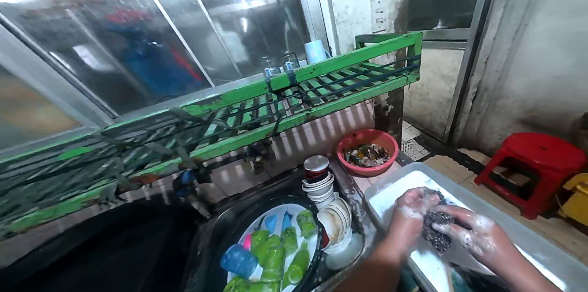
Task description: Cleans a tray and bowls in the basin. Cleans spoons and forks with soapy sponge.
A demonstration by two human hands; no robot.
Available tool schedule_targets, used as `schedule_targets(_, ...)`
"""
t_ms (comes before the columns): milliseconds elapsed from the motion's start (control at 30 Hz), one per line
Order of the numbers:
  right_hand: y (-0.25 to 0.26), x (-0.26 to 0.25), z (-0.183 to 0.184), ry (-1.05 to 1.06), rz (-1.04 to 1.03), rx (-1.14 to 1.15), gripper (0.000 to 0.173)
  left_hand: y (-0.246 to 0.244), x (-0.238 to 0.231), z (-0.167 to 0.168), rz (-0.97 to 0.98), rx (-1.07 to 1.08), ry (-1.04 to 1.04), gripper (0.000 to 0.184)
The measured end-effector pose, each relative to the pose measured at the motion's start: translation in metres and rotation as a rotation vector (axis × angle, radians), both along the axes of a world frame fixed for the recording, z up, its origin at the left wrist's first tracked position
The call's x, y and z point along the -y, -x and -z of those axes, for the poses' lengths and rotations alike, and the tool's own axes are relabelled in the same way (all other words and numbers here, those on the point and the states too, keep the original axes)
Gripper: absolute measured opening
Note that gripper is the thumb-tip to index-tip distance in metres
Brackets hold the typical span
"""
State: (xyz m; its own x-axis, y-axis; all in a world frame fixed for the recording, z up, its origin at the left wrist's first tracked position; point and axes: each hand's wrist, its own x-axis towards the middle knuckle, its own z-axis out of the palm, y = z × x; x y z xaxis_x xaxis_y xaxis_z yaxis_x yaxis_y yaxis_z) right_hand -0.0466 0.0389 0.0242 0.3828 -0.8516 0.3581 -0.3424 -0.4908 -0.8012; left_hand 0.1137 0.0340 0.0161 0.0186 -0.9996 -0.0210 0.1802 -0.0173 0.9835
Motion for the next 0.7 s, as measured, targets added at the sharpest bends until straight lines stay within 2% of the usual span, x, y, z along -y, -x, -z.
schedule_targets(133, -0.003, 0.009, 0.009, -0.085, 0.062, -0.028, 0.033, 0.001, -0.009, -0.005, -0.038, -0.040, -0.069, 0.033)
schedule_targets(300, -0.009, 0.020, 0.018, -0.283, 0.133, 0.021, 0.046, 0.005, -0.016, -0.012, -0.084, -0.024, -0.068, 0.033)
schedule_targets(400, -0.012, 0.024, 0.018, -0.352, 0.199, -0.006, 0.045, 0.005, -0.018, -0.010, -0.033, 0.036, -0.010, 0.041)
schedule_targets(467, -0.015, 0.025, 0.020, -0.330, 0.229, -0.024, 0.040, 0.006, -0.019, -0.011, 0.039, 0.029, -0.001, 0.054)
schedule_targets(533, -0.019, 0.020, 0.019, -0.281, 0.209, -0.045, 0.039, 0.006, -0.017, -0.007, 0.024, 0.010, -0.019, 0.065)
schedule_targets(600, -0.025, 0.013, 0.017, -0.309, 0.153, 0.030, 0.052, -0.001, -0.010, -0.002, -0.088, -0.065, -0.024, 0.054)
schedule_targets(667, -0.028, 0.009, 0.019, -0.337, 0.149, 0.259, 0.066, -0.013, -0.001, -0.001, -0.176, -0.137, -0.024, 0.046)
schedule_targets(700, -0.027, 0.008, 0.021, -0.355, 0.172, 0.385, 0.067, -0.018, 0.002, -0.001, -0.202, -0.165, -0.026, 0.045)
